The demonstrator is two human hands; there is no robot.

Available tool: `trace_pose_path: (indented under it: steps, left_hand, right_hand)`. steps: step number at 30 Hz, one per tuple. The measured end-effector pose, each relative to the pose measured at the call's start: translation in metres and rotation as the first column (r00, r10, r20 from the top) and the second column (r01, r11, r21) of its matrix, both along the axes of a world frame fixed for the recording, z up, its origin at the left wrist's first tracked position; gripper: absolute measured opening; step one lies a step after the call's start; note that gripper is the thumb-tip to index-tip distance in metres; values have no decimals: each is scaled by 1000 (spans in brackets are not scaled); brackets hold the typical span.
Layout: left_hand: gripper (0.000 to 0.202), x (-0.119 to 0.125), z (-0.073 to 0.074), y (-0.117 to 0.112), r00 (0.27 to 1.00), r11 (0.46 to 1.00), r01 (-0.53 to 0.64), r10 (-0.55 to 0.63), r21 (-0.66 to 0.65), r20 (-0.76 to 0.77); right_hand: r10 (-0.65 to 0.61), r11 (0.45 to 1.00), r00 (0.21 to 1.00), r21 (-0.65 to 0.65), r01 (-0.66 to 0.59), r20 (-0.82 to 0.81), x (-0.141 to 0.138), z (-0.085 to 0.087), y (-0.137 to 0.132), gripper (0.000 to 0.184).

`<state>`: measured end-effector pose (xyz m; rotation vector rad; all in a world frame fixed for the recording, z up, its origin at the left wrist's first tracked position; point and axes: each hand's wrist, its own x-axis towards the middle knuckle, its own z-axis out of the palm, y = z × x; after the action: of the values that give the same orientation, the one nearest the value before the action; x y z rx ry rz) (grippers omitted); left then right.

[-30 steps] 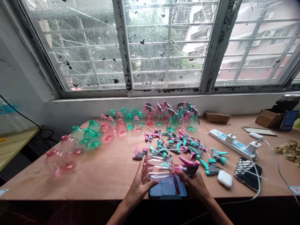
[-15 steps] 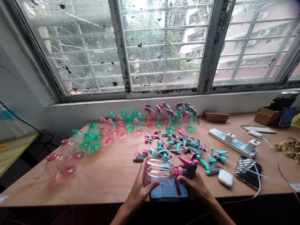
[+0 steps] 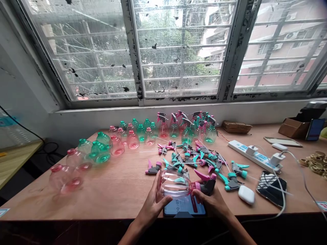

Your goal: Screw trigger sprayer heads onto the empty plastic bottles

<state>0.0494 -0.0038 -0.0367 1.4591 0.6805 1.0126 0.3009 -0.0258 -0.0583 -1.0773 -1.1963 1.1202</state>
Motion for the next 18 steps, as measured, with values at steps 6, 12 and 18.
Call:
trace_pose_path:
  steps: [6, 12, 18]
  left_hand:
    - [86, 2, 9, -5, 997, 995, 19, -11, 96, -81]
    - [119, 3, 16, -9, 996, 1000, -16, 18, 16, -92]
    - [104, 4, 11, -5, 998, 998, 57, -56, 31, -31]
  right_hand:
    - [-38, 999, 996, 15, 39, -86, 0, 8, -3, 43]
    - [-19, 1000, 999, -19, 18, -35, -2, 0, -1, 44]
    - [-18, 1000, 995, 18, 20, -102, -5, 6, -2, 44]
